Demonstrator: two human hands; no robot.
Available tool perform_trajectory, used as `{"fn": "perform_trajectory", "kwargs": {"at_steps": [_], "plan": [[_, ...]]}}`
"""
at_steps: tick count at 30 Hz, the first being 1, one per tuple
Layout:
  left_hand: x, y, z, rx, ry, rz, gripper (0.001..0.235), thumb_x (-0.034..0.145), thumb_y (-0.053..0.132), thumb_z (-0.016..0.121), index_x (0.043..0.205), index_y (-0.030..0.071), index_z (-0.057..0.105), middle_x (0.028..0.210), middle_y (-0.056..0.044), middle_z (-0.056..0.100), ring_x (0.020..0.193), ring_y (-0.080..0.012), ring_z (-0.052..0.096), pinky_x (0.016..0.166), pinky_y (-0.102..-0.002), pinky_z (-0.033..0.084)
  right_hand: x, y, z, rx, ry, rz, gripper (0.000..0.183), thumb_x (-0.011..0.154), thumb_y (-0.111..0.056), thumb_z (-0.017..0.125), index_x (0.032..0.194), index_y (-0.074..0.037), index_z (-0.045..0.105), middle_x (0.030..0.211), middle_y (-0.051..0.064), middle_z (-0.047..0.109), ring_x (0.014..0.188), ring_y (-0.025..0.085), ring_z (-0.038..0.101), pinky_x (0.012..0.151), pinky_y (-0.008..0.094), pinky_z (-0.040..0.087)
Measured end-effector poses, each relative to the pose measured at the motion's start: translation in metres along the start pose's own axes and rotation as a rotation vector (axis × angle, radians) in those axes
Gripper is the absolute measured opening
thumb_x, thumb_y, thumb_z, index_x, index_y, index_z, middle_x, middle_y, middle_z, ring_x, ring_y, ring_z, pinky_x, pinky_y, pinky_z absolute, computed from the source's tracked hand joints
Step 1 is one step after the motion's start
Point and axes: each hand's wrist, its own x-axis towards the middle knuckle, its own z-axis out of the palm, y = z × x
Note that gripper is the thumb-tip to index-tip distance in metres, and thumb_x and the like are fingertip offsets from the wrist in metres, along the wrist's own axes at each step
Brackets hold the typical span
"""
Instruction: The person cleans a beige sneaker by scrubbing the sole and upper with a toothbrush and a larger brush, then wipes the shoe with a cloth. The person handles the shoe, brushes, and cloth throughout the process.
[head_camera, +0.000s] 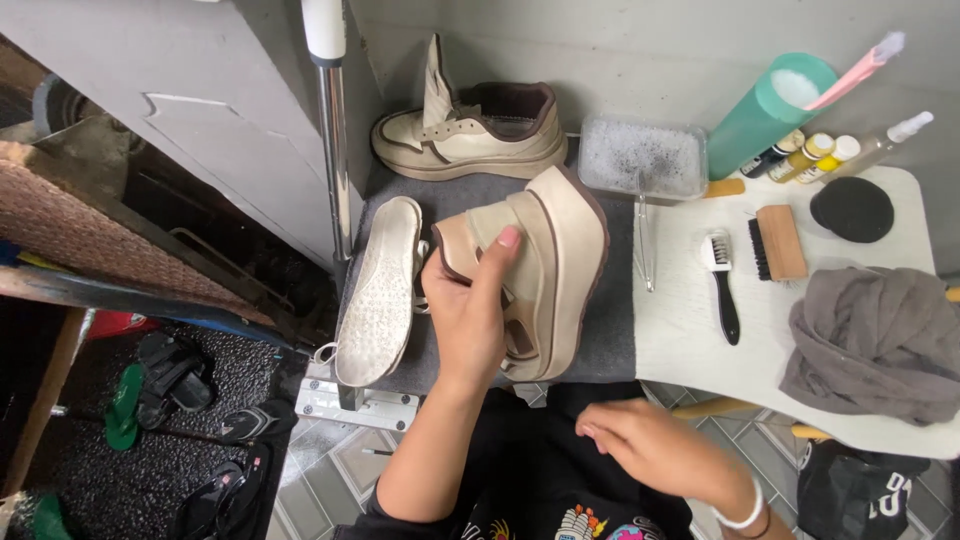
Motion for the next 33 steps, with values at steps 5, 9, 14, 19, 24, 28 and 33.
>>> {"fn": "perform_trajectory", "kwargs": {"at_steps": [5, 9, 14, 19, 24, 28, 33], "plan": [[-0.008, -0.011, -0.014, 0.222, -0.093, 0.12, 0.018, 0.092, 0.022, 0.073, 0.082, 0.007, 0.071, 0.079, 0.002, 0.07, 0.078, -0.0063, 0.061, 0.071, -0.024, 0.052, 0.022, -0.011, -0.036, 0.174, 0.636, -0.362, 0.031, 0.081, -0.02, 0.085, 0.104, -0.013, 0.066, 0.077, -0.002, 0.058, 0.069, 0.011, 0.056, 0.068, 0.026, 0.05], [-0.006, -0.024, -0.029, 0.192, -0.223, 0.248, 0.019, 0.092, 0.014, 0.077, 0.081, 0.001, 0.071, 0.067, -0.014, 0.072, 0.064, -0.0143, 0.064, 0.058, -0.034, 0.057, 0.056, -0.011, -0.041, 0.386, 0.678, -0.446, 0.114, 0.058, -0.036, 0.102, 0.147, -0.005, 0.039, 0.125, 0.014, 0.055, 0.118, 0.03, 0.055, 0.103, 0.046, 0.044], [-0.013, -0.037, -0.037, 0.228, -0.274, 0.296, 0.019, 0.094, 0.016, 0.074, 0.082, 0.002, 0.071, 0.068, -0.011, 0.072, 0.067, -0.0127, 0.062, 0.06, -0.035, 0.058, 0.075, 0.013, -0.029, 0.542, 0.536, -0.506, 0.126, 0.056, -0.023, 0.104, 0.153, 0.006, 0.03, 0.145, 0.025, 0.052, 0.137, 0.039, 0.048, 0.116, 0.055, 0.034], [-0.013, -0.041, -0.033, 0.551, -0.3, 0.722, 0.029, 0.068, 0.005, 0.095, 0.079, 0.0, 0.069, 0.065, -0.016, 0.071, 0.058, -0.0181, 0.067, 0.057, -0.035, 0.054, 0.08, 0.007, -0.039, 0.667, 0.617, -0.656, 0.125, 0.052, -0.012, 0.103, 0.155, 0.001, 0.033, 0.133, 0.019, 0.059, 0.123, 0.031, 0.058, 0.109, 0.05, 0.044], [-0.01, -0.03, 0.006, 0.52, -0.207, 0.787, 0.022, 0.081, 0.003, 0.086, 0.077, 0.0, 0.065, 0.064, -0.011, 0.067, 0.064, -0.0102, 0.057, 0.058, -0.032, 0.051, 0.065, -0.001, -0.04, 0.753, 0.665, -0.681, 0.132, 0.062, -0.021, 0.1, 0.161, -0.003, 0.015, 0.147, 0.023, 0.047, 0.133, 0.034, 0.049, 0.114, 0.054, 0.039], [0.0, -0.028, 0.015, 0.363, -0.131, 0.463, 0.011, 0.091, 0.012, 0.08, 0.089, 0.006, 0.071, 0.079, -0.004, 0.074, 0.074, -0.0091, 0.065, 0.07, -0.031, 0.057, 0.015, 0.015, -0.025, 0.722, 0.815, -0.709, 0.102, 0.076, -0.002, 0.086, 0.156, 0.006, 0.024, 0.139, 0.025, 0.055, 0.121, 0.033, 0.061, 0.101, 0.046, 0.05], [0.006, -0.028, 0.016, 0.344, -0.142, 0.253, 0.012, 0.093, 0.019, 0.073, 0.097, 0.007, 0.073, 0.097, -0.003, 0.077, 0.09, -0.0102, 0.07, 0.08, -0.024, 0.057, -0.043, 0.06, -0.001, 0.55, 0.369, -0.576, 0.031, 0.089, -0.01, 0.076, 0.118, -0.008, 0.066, 0.096, 0.004, 0.071, 0.089, 0.016, 0.071, 0.088, 0.03, 0.06]]}}
